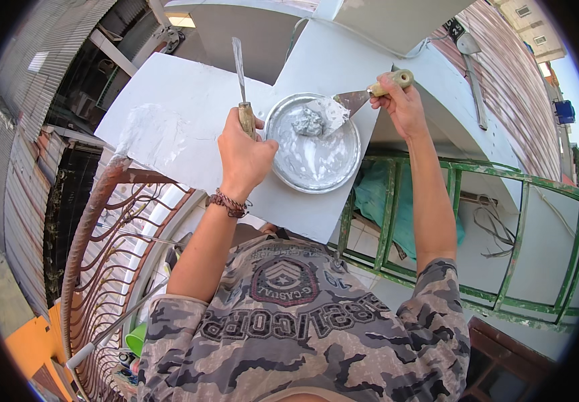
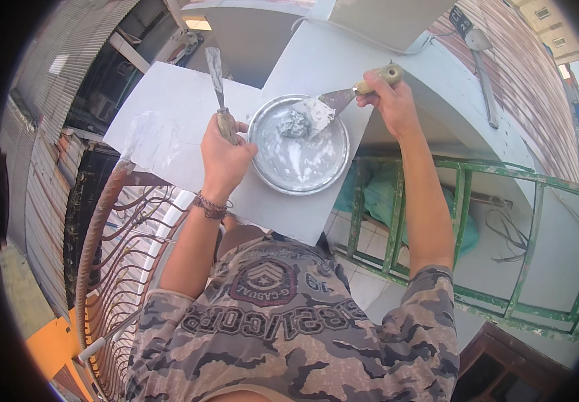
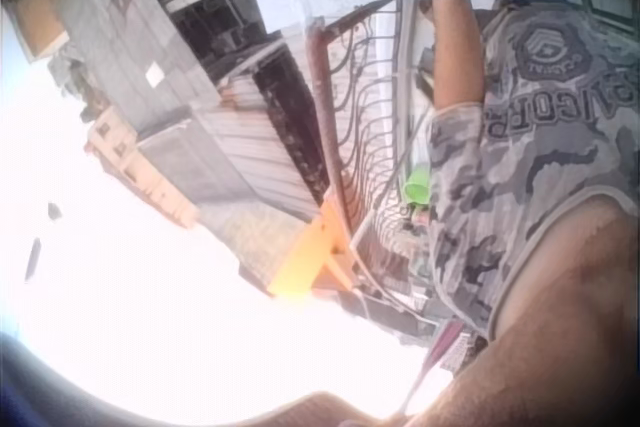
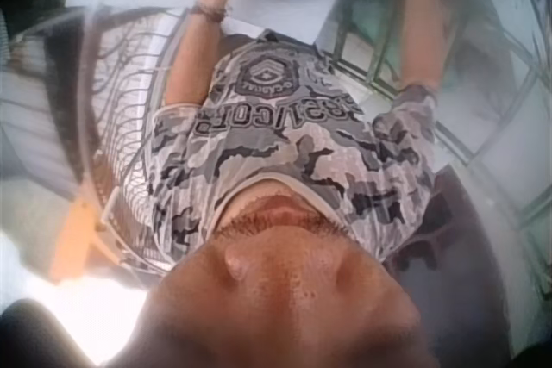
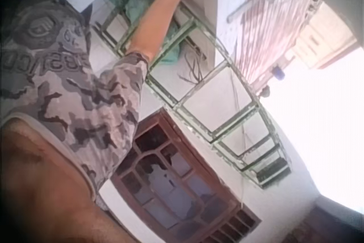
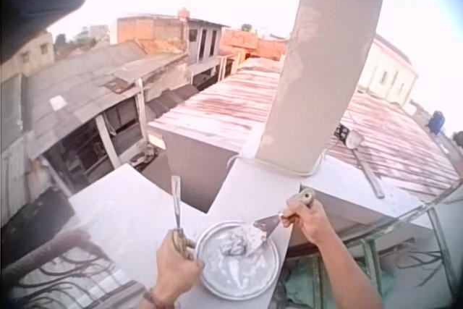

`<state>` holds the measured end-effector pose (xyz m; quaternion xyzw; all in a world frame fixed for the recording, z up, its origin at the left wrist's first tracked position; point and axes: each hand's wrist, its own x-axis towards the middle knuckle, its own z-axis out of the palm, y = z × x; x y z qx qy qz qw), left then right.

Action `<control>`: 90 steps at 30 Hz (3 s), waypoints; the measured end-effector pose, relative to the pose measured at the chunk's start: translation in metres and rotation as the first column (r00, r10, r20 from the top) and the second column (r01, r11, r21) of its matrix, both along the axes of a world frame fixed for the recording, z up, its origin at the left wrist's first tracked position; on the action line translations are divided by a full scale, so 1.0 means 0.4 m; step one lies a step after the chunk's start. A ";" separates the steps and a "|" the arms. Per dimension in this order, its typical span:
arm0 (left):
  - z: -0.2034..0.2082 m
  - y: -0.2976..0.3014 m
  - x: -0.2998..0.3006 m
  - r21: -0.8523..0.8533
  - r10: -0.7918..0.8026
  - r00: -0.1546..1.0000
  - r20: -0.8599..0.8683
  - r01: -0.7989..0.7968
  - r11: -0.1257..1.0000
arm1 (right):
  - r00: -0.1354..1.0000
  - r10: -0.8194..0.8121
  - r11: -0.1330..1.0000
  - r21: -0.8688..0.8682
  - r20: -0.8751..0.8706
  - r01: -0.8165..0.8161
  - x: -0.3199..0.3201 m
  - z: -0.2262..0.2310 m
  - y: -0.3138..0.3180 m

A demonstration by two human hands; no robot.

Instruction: The person uses two putty knives to scoop white plaster from a metal tray and applies it to a white wall and ceiling area. They repeatedly transfer plaster between the knives and spread it on the surface while standing on a tiled balcony.

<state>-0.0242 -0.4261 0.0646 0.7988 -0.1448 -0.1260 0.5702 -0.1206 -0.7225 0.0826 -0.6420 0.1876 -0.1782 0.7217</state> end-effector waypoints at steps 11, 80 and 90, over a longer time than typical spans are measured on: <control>0.071 -0.047 0.021 0.012 -0.043 0.993 0.110 0.042 0.999 | 0.996 0.012 0.980 0.196 0.093 -0.030 -0.005 -0.077 -0.038; -0.014 -0.151 0.103 -0.138 -0.484 0.875 0.033 0.483 0.864 | 0.864 -0.491 0.851 0.276 0.114 0.447 -0.332 -0.140 0.137; -0.007 -0.173 0.102 -0.106 -0.525 0.851 -0.008 0.521 0.847 | 0.933 -0.329 0.935 0.193 0.149 0.299 -0.244 -0.096 0.152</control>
